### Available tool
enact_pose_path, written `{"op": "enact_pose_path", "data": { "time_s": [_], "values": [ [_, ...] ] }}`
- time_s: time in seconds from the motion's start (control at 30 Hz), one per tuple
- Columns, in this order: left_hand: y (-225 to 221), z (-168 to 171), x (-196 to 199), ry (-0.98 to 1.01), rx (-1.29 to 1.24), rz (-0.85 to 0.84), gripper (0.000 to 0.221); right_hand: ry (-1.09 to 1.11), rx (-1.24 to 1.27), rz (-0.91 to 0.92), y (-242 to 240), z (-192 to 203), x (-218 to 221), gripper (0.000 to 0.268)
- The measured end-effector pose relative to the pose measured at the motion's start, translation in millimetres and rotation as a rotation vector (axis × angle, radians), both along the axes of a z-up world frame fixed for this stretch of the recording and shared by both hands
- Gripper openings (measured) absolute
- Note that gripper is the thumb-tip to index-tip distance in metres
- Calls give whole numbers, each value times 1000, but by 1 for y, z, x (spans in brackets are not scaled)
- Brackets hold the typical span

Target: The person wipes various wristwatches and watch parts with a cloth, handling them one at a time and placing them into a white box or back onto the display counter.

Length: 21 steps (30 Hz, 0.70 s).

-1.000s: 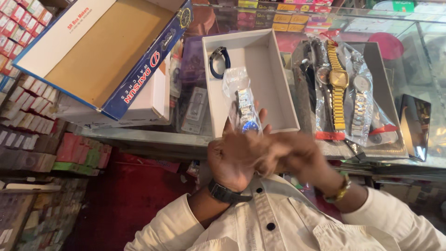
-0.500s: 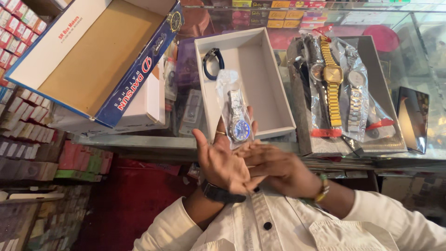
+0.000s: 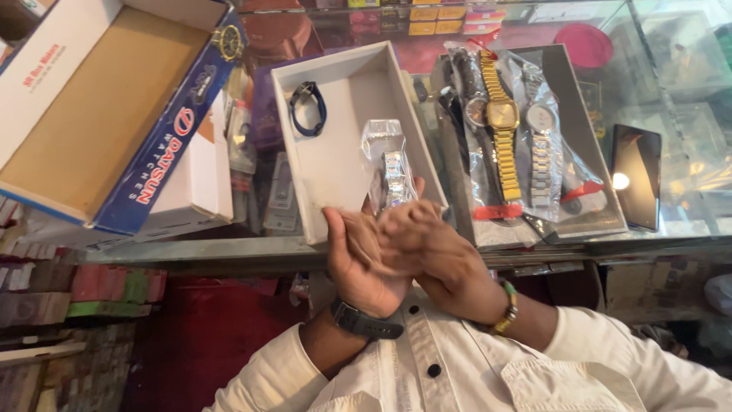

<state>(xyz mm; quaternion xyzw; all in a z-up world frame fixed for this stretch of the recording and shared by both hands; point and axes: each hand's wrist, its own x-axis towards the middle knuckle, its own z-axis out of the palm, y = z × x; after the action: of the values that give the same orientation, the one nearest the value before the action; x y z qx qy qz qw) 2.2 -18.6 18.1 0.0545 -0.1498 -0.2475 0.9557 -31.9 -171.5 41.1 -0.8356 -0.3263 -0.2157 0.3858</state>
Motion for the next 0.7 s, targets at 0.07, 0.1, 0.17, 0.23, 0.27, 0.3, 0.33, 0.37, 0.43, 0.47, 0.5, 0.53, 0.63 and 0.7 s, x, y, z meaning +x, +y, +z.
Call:
{"op": "enact_pose_path", "data": {
  "time_s": [0.07, 0.1, 0.17, 0.23, 0.27, 0.3, 0.33, 0.37, 0.43, 0.47, 0.5, 0.53, 0.63, 0.7],
  "values": [
    [-8, 11, 0, 77, -18, -19, 84, 148, 85, 125, -23, -10, -11, 26],
    [-13, 16, 2, 155, -35, -34, 76, 149, 82, 122, -39, -13, -17, 26],
    [-27, 23, 16, 83, 132, 51, 69, 546, 458, 389, -68, -17, -29, 19],
    [-44, 25, 23, 11, 295, 131, 65, 738, 920, 383, -87, -20, -36, 17],
    [-54, 25, 23, -52, 285, 170, 62, 913, 1391, 364, -93, -20, -38, 31],
    [-63, 24, 22, -115, 274, 208, 59, 909, 1392, 352, -99, -18, -40, 31],
    [-75, 22, 18, -112, 269, 198, 59, 939, 1413, 227, -105, -16, -40, 33],
    [-87, 20, 12, -93, 345, 185, 60, 965, 1432, 102, -107, -14, -40, 39],
    [-112, 17, 5, -74, 417, 162, 60, 942, 1211, -52, -104, -16, -42, 37],
    [-124, 15, 3, -126, 394, 90, 60, 915, 986, -189, -107, -17, -44, 36],
    [-132, 13, 1, -177, 373, 22, 62, 915, 986, -196, -114, -17, -44, 36],
    [-137, 10, 0, -175, 370, 17, 62, 858, 1034, -289, -126, -16, -43, 33],
    [-141, 6, 1, -419, 678, 125, 67, 796, 1244, -482, -182, -2, -37, 18],
    [-135, 5, 3, -391, 642, 78, 56, 897, 1111, -569, -221, 6, -25, 22]
  ]
}}
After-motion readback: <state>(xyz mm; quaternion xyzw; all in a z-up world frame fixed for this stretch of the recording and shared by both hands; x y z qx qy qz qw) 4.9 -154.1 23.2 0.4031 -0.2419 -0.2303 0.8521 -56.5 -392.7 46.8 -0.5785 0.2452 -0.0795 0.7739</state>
